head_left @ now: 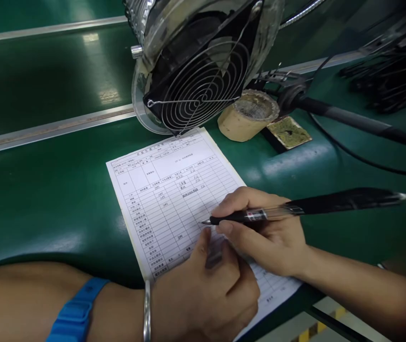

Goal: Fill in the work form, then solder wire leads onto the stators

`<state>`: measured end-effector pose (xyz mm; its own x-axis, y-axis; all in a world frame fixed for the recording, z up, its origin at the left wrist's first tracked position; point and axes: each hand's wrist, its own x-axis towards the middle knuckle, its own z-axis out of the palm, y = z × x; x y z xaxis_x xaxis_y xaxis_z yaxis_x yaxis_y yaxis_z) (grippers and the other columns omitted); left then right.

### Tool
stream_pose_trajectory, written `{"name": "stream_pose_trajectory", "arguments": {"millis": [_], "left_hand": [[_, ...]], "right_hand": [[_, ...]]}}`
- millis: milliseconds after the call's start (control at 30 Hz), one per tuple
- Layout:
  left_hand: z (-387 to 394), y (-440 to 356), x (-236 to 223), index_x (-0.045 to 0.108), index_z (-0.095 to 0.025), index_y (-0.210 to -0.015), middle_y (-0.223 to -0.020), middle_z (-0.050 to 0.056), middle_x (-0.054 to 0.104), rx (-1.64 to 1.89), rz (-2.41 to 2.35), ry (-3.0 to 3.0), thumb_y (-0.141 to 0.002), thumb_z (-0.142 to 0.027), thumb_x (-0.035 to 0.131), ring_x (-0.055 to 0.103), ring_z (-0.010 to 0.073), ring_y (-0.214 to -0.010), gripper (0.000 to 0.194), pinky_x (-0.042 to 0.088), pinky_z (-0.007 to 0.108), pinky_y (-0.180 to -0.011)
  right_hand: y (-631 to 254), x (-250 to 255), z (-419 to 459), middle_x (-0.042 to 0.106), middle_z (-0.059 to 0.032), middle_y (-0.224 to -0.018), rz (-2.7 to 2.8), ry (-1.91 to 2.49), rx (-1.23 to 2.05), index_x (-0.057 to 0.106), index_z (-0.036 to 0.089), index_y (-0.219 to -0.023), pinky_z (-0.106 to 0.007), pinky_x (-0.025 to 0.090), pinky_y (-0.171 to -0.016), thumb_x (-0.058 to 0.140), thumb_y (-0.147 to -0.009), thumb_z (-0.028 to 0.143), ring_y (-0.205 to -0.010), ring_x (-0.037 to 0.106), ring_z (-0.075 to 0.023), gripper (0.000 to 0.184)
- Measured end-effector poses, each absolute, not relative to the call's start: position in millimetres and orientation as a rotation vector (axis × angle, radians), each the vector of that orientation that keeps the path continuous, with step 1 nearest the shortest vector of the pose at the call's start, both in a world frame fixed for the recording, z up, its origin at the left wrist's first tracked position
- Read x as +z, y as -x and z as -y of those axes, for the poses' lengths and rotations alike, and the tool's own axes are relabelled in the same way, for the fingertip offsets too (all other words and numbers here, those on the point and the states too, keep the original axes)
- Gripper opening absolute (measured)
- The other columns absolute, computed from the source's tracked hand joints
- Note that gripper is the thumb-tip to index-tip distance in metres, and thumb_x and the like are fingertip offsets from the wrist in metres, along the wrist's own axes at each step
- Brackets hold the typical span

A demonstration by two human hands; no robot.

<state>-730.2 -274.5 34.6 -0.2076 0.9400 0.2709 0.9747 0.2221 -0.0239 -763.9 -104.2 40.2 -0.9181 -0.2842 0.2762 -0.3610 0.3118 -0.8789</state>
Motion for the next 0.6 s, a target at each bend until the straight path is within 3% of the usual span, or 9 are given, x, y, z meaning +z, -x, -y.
{"name": "stream_pose_trajectory", "arguments": {"millis": [300, 600], "left_hand": [[273.4, 724.7, 28.2, 0.064, -0.013, -0.117, -0.117, 0.008, 0.064, -0.257, 2.239, 1.725, -0.093, -0.019, 0.039, 0.059, 0.0318, -0.107, 0.035, 0.055, 0.053, -0.089], [272.2, 724.2, 28.7, 0.065, -0.016, -0.117, -0.115, 0.006, 0.065, -0.228, 2.249, 1.736, -0.094, -0.018, 0.039, 0.061, 0.0289, -0.102, 0.035, 0.058, 0.053, -0.086]], "right_hand": [[763.9, 38.1, 108.4, 0.053, 0.0026, -0.052, 2.499, -0.538, 1.579, 0.052, 0.019, -0.068, -0.021, 0.039, -0.039, 0.048, -0.069, 0.008, -0.045, 0.049, -0.0096, 0.012], [764.0, 32.6, 109.7, 0.055, 0.0012, -0.055, 2.466, -0.637, 1.55, 0.054, 0.017, -0.069, -0.022, 0.039, -0.041, 0.048, -0.067, 0.006, -0.045, 0.05, -0.0091, 0.012]]}}
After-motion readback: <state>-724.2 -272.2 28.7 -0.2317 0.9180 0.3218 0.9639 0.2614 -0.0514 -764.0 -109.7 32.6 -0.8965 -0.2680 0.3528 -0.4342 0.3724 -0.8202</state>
